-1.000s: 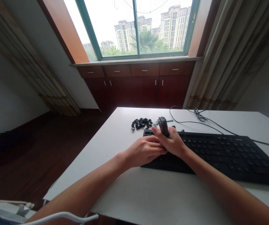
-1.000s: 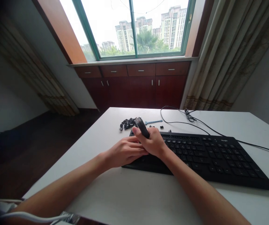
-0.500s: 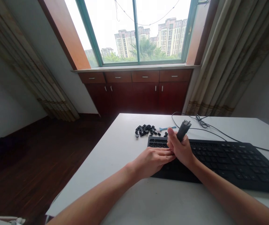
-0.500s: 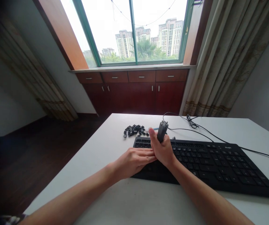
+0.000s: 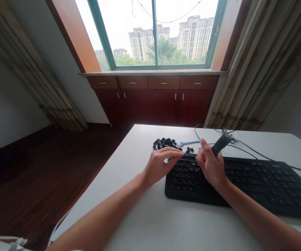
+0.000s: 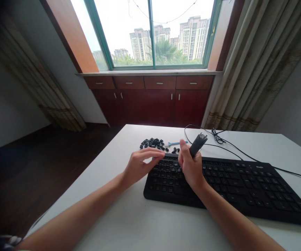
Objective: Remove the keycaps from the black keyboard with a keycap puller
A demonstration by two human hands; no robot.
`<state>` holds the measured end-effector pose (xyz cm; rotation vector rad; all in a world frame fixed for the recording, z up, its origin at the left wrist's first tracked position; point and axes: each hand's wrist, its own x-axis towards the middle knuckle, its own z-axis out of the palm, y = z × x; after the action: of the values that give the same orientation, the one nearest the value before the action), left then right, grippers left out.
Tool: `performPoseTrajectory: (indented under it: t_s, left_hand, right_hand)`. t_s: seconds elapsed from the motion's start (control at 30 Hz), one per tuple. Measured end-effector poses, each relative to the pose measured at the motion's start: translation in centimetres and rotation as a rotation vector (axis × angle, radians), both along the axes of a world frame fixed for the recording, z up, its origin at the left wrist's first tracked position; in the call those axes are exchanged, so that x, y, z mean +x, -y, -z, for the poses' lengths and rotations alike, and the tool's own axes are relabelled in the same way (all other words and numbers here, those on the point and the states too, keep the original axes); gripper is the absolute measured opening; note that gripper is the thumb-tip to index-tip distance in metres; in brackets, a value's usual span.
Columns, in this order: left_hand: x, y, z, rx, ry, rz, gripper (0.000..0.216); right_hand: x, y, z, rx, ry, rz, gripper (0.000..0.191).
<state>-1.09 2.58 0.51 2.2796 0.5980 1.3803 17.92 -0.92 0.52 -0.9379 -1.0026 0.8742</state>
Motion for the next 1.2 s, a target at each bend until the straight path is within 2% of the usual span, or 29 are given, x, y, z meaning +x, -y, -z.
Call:
performPoseTrajectory:
  t_s: [0.1,0.27,0.5,0.67,0.87,1.2]
  left_hand:
    - [-1.0,-2.0,0.7,-0.093,0.054,-0.137,0.01]
    - [-1.7,-4.3,1.8,-0.141,0.064,-0.2,0.013]
    - [-1.2,-4.5,1.4,-0.093,-0.03,-0.173,0.012]
    - [-1.3,-4.7,1.4,-0.174,0.026,-0.25,0.014]
    - [-1.4,-4.9,1.6,-0.206,0.039,-0.269,0.02]
    - [-0.7,-5.7,1.3,-0.095,-0.038,-0.256,0.011]
  right_hand:
    - [0.1,-0.1,0.1,-0.02,-0.008,0.021,0.063]
    - [0.0,-0.2,0.2,-0.045,-0.017,0.032,0.062]
    - [0.0,0.0,-0.1,-0.057,0.008,0.009,0.061]
    - [0.0,0.0,-0.1,-0.064,0.012,-0.022,0.061]
    - [0.1,0.0,-0.2,-0.097,0.0,-0.042,0.059]
    - [0.1,0.2,-0.2,-0.094,0.044,-0.079,0.058]
